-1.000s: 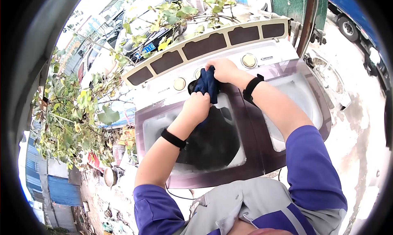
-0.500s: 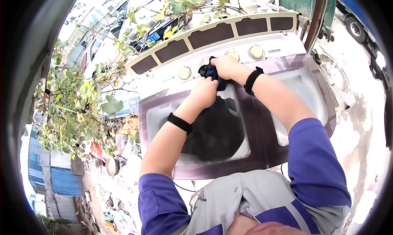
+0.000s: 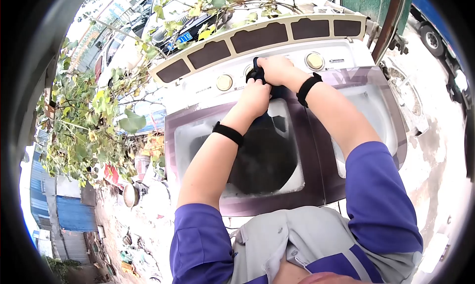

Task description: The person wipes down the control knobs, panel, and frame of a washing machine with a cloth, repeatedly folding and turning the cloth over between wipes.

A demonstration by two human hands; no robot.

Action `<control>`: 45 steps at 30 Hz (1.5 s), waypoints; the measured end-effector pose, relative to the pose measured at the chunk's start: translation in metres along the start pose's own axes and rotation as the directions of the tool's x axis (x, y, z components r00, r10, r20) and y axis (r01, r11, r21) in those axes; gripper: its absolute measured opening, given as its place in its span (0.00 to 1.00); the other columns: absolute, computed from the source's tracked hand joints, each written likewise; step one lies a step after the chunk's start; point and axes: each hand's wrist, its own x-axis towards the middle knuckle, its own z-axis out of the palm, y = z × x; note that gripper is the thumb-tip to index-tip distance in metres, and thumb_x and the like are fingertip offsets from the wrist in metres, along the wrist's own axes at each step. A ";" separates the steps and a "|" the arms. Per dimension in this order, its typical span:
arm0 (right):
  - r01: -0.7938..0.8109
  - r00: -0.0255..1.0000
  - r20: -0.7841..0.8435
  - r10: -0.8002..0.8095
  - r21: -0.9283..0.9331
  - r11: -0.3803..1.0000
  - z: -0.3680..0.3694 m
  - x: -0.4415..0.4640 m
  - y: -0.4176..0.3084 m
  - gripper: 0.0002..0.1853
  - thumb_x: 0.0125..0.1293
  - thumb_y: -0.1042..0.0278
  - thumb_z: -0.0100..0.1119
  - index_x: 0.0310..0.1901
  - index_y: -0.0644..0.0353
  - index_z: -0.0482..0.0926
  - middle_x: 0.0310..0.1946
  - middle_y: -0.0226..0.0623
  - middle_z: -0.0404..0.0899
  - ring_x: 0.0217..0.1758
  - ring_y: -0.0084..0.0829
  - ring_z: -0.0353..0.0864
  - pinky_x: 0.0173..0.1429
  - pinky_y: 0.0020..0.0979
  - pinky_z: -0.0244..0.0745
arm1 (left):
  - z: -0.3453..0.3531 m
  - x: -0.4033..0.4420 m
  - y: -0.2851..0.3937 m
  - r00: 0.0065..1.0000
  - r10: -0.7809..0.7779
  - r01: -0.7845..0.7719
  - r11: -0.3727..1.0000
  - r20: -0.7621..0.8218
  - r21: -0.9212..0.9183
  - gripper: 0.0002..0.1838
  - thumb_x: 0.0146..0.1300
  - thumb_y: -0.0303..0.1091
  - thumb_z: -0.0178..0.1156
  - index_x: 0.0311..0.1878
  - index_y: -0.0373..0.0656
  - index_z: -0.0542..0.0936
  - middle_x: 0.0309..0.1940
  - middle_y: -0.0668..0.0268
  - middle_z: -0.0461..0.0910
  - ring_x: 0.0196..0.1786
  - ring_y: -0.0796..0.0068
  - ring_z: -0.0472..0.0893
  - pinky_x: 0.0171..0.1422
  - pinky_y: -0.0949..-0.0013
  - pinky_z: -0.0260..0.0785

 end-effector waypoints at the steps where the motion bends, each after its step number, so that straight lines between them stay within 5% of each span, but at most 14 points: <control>1: 0.034 0.999 0.014 -0.035 0.053 0.998 0.001 0.001 0.013 0.17 0.56 0.70 0.56 0.50 0.53 0.77 0.38 0.49 0.83 0.46 0.51 0.82 0.48 0.46 0.76 | -0.008 -0.005 0.000 1.000 0.007 -0.007 1.000 0.021 -0.026 0.08 0.60 0.32 0.62 0.40 0.39 0.79 0.36 0.55 0.81 0.44 0.54 0.78 0.50 0.56 0.69; 3: 0.087 0.995 0.036 -0.097 0.211 0.974 -0.018 -0.004 0.029 0.18 0.53 0.74 0.54 0.48 0.54 0.78 0.38 0.51 0.82 0.46 0.53 0.80 0.49 0.45 0.74 | -0.013 -0.009 -0.012 0.999 0.030 -0.025 0.992 0.040 -0.120 0.07 0.60 0.31 0.61 0.38 0.38 0.77 0.37 0.51 0.81 0.44 0.50 0.79 0.51 0.53 0.71; 6: 0.174 0.984 -0.016 -0.175 -0.059 0.983 -0.037 -0.027 0.033 0.16 0.54 0.78 0.56 0.46 0.54 0.79 0.34 0.49 0.81 0.41 0.50 0.81 0.46 0.45 0.74 | -0.021 -0.013 -0.021 0.993 -0.116 0.119 0.960 0.028 -0.255 0.07 0.60 0.31 0.59 0.39 0.40 0.77 0.38 0.53 0.81 0.44 0.48 0.78 0.53 0.55 0.71; 10: 0.175 0.981 -0.046 -0.191 -0.232 0.957 -0.004 -0.049 0.038 0.21 0.55 0.79 0.56 0.51 0.50 0.76 0.31 0.45 0.80 0.39 0.48 0.82 0.43 0.45 0.76 | -0.003 -0.011 -0.007 0.989 -0.096 0.083 0.991 -0.113 -0.108 0.12 0.59 0.29 0.58 0.46 0.42 0.78 0.40 0.54 0.80 0.46 0.49 0.76 0.53 0.55 0.70; 15: 0.153 0.979 0.160 -0.124 -0.186 0.971 -0.018 -0.040 0.023 0.20 0.54 0.76 0.58 0.51 0.57 0.74 0.33 0.48 0.82 0.42 0.50 0.83 0.44 0.46 0.77 | -0.001 -0.015 -0.015 0.992 -0.086 0.075 0.990 -0.095 -0.120 0.14 0.59 0.28 0.56 0.50 0.43 0.78 0.40 0.55 0.79 0.46 0.51 0.76 0.53 0.55 0.71; 19: 0.127 0.976 0.210 -0.056 -0.341 0.931 -0.007 -0.016 0.000 0.16 0.58 0.71 0.58 0.49 0.60 0.78 0.40 0.45 0.85 0.47 0.46 0.85 0.49 0.42 0.79 | -0.006 -0.025 -0.019 0.996 -0.070 0.068 0.997 -0.050 -0.041 0.13 0.59 0.27 0.55 0.48 0.42 0.78 0.39 0.55 0.78 0.46 0.51 0.77 0.52 0.56 0.74; 24: 0.044 0.997 -0.062 -0.049 -0.071 0.996 0.021 -0.011 -0.009 0.17 0.61 0.72 0.55 0.52 0.60 0.73 0.37 0.48 0.84 0.45 0.50 0.83 0.49 0.46 0.77 | -0.013 -0.027 -0.015 0.998 -0.065 0.063 0.996 0.018 0.062 0.09 0.59 0.26 0.56 0.44 0.40 0.77 0.38 0.55 0.78 0.46 0.51 0.77 0.51 0.55 0.74; 25: 0.061 0.994 -0.091 -0.062 -0.015 0.998 0.014 -0.017 -0.001 0.20 0.60 0.74 0.56 0.55 0.60 0.72 0.37 0.49 0.84 0.46 0.50 0.83 0.50 0.47 0.76 | -0.018 -0.023 -0.016 0.991 -0.084 0.080 0.996 0.103 0.035 0.13 0.57 0.25 0.56 0.47 0.38 0.77 0.39 0.53 0.79 0.47 0.49 0.78 0.53 0.54 0.73; 28: 0.145 0.980 -0.157 -0.121 0.152 0.978 -0.025 -0.033 0.028 0.25 0.57 0.79 0.59 0.57 0.56 0.72 0.43 0.50 0.82 0.49 0.52 0.81 0.53 0.46 0.75 | -0.034 -0.014 -0.019 0.994 -0.100 0.083 0.957 -0.048 -0.279 0.22 0.56 0.26 0.57 0.56 0.37 0.75 0.45 0.49 0.79 0.51 0.47 0.77 0.56 0.54 0.71; 30: 0.298 0.923 -0.281 -0.264 0.088 0.950 -0.031 -0.035 0.052 0.20 0.56 0.80 0.58 0.52 0.55 0.75 0.45 0.49 0.81 0.50 0.51 0.80 0.52 0.45 0.75 | -0.044 -0.009 -0.013 0.990 -0.127 0.105 0.957 -0.067 -0.272 0.23 0.53 0.23 0.56 0.56 0.40 0.77 0.47 0.48 0.79 0.52 0.47 0.78 0.58 0.55 0.71; 32: 0.198 0.972 -0.128 -0.197 -0.005 0.980 -0.027 -0.047 0.058 0.17 0.55 0.81 0.57 0.47 0.58 0.76 0.45 0.49 0.80 0.50 0.51 0.79 0.52 0.45 0.75 | -0.028 -0.006 -0.018 0.999 -0.028 0.023 0.993 -0.043 -0.117 0.21 0.54 0.23 0.57 0.54 0.41 0.78 0.44 0.52 0.79 0.48 0.48 0.78 0.54 0.55 0.73; 35: 0.105 0.993 -0.037 -0.108 -0.080 0.991 -0.014 -0.055 0.056 0.13 0.54 0.82 0.56 0.42 0.61 0.76 0.42 0.49 0.80 0.49 0.51 0.79 0.51 0.45 0.75 | -0.015 -0.006 -0.004 0.995 -0.086 0.084 0.996 0.047 0.041 0.12 0.55 0.24 0.58 0.44 0.43 0.77 0.44 0.58 0.77 0.48 0.52 0.77 0.53 0.56 0.74; 40: 0.094 0.992 0.095 -0.079 -0.170 0.981 -0.017 -0.048 0.033 0.11 0.52 0.80 0.56 0.40 0.63 0.77 0.35 0.49 0.82 0.44 0.51 0.82 0.46 0.45 0.77 | -0.019 -0.021 -0.010 0.994 -0.106 0.105 0.994 0.027 0.044 0.08 0.57 0.24 0.57 0.41 0.42 0.77 0.42 0.59 0.78 0.48 0.54 0.77 0.52 0.56 0.74; 45: 0.046 0.999 0.020 -0.042 -0.345 0.938 0.002 -0.025 0.011 0.09 0.57 0.74 0.57 0.35 0.61 0.86 0.37 0.45 0.85 0.43 0.43 0.86 0.50 0.38 0.80 | -0.020 -0.029 -0.015 0.989 -0.150 0.150 0.989 -0.013 0.004 0.10 0.55 0.24 0.59 0.41 0.42 0.76 0.41 0.58 0.78 0.49 0.52 0.77 0.52 0.56 0.73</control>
